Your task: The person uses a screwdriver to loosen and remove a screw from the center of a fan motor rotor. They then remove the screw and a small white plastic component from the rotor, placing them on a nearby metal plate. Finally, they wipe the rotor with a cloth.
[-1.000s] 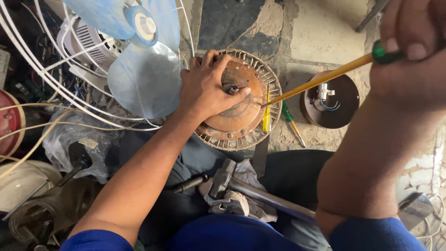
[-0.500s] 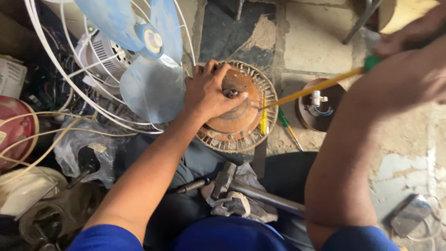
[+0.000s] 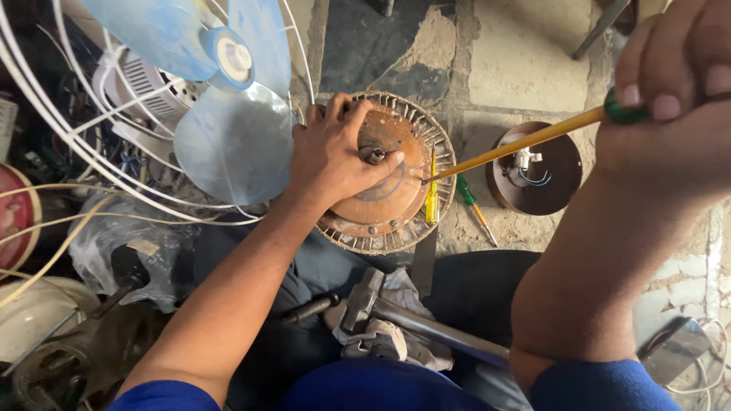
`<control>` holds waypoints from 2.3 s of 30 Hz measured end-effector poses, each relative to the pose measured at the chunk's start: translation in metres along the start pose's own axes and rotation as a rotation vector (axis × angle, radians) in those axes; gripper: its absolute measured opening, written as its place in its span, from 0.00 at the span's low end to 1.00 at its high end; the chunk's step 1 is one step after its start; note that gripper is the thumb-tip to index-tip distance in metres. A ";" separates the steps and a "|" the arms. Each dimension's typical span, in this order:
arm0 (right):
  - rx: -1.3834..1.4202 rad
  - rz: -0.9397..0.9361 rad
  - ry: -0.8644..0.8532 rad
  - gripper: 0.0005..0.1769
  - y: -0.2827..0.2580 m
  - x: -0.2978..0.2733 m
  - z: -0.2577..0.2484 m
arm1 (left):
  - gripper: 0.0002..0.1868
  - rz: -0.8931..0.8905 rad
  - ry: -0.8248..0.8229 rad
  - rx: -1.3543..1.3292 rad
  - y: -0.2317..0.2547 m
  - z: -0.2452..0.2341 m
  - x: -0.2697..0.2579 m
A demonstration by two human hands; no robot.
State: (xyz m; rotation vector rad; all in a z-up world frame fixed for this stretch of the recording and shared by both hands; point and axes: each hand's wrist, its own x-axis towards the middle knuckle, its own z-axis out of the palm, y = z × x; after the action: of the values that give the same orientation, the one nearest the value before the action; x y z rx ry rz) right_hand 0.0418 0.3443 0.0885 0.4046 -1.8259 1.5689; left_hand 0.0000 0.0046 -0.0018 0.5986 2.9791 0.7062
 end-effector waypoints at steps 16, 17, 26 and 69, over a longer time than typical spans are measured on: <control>0.099 -0.129 0.072 0.23 0.064 0.014 -0.078 | 0.56 -0.292 -0.029 0.079 0.015 -0.019 -0.026; 0.104 -0.142 0.078 0.23 0.068 0.013 -0.098 | 0.59 -0.389 -0.108 0.075 0.017 -0.018 -0.030; 0.303 -0.041 0.132 0.24 0.043 -0.014 -0.154 | 0.27 0.229 0.711 -0.279 0.016 0.011 -0.061; 0.049 0.007 0.124 0.27 -0.007 -0.032 -0.087 | 0.35 -0.050 0.354 -0.575 -0.014 0.015 -0.040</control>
State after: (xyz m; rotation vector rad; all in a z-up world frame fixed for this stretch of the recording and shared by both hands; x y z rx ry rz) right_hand 0.0952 0.4192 0.0754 0.3164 -1.6997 1.6100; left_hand 0.0339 -0.0149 -0.0240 0.3854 2.8245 1.7284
